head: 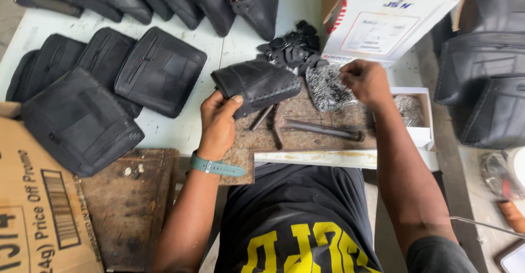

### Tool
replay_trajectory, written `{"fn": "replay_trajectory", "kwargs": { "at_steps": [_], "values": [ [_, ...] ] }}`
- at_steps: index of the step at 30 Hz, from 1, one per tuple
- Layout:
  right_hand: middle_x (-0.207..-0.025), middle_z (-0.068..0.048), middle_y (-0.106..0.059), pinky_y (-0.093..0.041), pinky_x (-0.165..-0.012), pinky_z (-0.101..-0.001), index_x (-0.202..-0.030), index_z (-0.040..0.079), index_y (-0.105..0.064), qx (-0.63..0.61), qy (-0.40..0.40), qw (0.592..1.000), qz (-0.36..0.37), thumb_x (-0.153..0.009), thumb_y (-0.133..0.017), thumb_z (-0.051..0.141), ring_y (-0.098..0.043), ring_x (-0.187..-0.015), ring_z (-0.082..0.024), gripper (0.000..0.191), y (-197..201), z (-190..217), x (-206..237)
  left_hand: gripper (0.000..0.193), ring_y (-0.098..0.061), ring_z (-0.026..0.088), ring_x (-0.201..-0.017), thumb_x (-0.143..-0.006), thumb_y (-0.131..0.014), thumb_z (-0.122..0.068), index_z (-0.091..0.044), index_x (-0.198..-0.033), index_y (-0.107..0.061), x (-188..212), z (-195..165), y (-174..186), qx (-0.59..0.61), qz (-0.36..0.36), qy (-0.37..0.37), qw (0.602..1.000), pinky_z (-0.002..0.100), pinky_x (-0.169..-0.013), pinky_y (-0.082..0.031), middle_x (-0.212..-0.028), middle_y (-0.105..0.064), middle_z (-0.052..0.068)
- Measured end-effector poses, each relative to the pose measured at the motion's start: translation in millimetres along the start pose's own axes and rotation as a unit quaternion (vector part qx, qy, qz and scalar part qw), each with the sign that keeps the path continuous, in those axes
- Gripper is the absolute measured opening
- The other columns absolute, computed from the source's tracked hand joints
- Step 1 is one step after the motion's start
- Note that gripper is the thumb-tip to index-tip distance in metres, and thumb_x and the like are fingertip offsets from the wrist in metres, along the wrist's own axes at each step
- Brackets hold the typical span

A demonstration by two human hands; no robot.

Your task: The person assembles small black leather pouches by hand at a workbench. They pick up a pouch, insert a metal rivet, and use a hammer and punch to secure it. The person repeats this process on multiple pouches, inspecting each one after securing the rivet.

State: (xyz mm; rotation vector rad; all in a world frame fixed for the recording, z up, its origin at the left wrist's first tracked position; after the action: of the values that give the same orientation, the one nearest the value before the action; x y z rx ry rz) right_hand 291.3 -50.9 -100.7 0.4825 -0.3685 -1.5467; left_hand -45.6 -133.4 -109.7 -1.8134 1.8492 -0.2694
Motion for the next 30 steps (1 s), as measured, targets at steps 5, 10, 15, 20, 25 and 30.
{"fn": "replay_trajectory", "kwargs": {
  "at_steps": [5, 10, 15, 20, 25, 30],
  "values": [
    [-0.087, -0.007, -0.076, -0.055, -0.072, -0.0298, -0.102, 0.003, -0.079, 0.095, 0.040, 0.994, 0.029, -0.085, -0.083, 0.009, -0.068, -0.076, -0.014, 0.019, -3, 1, -5, 0.028, -0.064, 0.012, -0.112, -0.100, -0.064, -0.002, 0.002, -0.128, -0.066, 0, -2, -3, -0.002, -0.010, -0.017, 1.000, 0.029, -0.104, -0.050, -0.122, -0.071, 0.007],
    [-0.091, -0.006, -0.075, -0.056, -0.071, -0.0270, -0.102, 0.000, -0.076, -0.036, 0.029, 0.999, 0.009, -0.087, -0.077, -0.001, -0.066, -0.080, -0.011, 0.015, -2, -4, 0, 0.030, -0.062, 0.012, -0.111, -0.105, -0.061, -0.011, 0.002, -0.131, -0.065, -1, -3, -2, -0.098, -0.020, -0.044, 0.994, 0.029, -0.102, -0.050, -0.122, -0.070, 0.006],
    [-0.091, -0.005, -0.074, -0.060, -0.078, -0.0258, -0.098, 0.000, -0.073, -0.204, 0.047, 0.978, -0.028, -0.092, -0.075, -0.005, -0.068, -0.083, -0.011, 0.008, -2, 11, 32, 0.028, -0.061, 0.011, -0.110, -0.109, -0.057, -0.017, -0.001, -0.130, -0.065, 1, -3, -4, -0.226, 0.000, -0.079, 0.971, 0.028, -0.099, -0.050, -0.119, -0.070, 0.006],
    [-0.101, -0.007, -0.072, -0.055, -0.082, -0.0259, -0.099, -0.001, -0.070, -0.249, 0.203, 0.946, -0.031, -0.095, -0.078, -0.005, -0.066, -0.090, -0.011, 0.010, -37, 65, 81, 0.028, -0.059, 0.012, -0.109, -0.109, -0.056, -0.017, -0.001, -0.132, -0.062, 8, -5, -17, -0.227, 0.020, -0.096, 0.969, 0.028, -0.098, -0.049, -0.118, -0.068, 0.005],
    [-0.101, -0.008, -0.073, -0.059, -0.086, -0.0294, -0.114, 0.003, -0.057, -0.153, 0.298, 0.942, -0.026, -0.092, -0.082, 0.001, -0.073, -0.096, -0.016, 0.033, -81, 113, 108, 0.031, -0.061, 0.010, -0.105, -0.108, -0.056, -0.021, -0.002, -0.131, -0.062, 18, -11, -27, -0.287, 0.039, -0.081, 0.954, 0.027, -0.095, -0.051, -0.116, -0.071, 0.003],
    [-0.100, -0.008, -0.079, -0.060, -0.082, -0.0304, -0.115, 0.005, -0.051, -0.007, 0.294, 0.953, -0.080, -0.088, -0.085, 0.006, -0.079, -0.098, -0.019, 0.043, -90, 128, 109, 0.033, -0.057, 0.008, -0.106, -0.107, -0.060, -0.020, -0.001, -0.133, -0.060, 21, -10, -38, -0.217, 0.090, -0.063, 0.970, 0.026, -0.094, -0.050, -0.118, -0.067, 0.002]
  ]
}}
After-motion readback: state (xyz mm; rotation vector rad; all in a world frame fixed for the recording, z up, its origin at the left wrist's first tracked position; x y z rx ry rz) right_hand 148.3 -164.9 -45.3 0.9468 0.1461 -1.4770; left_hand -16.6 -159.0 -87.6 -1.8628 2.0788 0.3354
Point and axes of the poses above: each hand's wrist, its own x-axis away from the middle knuckle, its own y-axis out of the back of the hand, z = x × y, the point moved 5 cm from there along -x, towards the middle knuckle
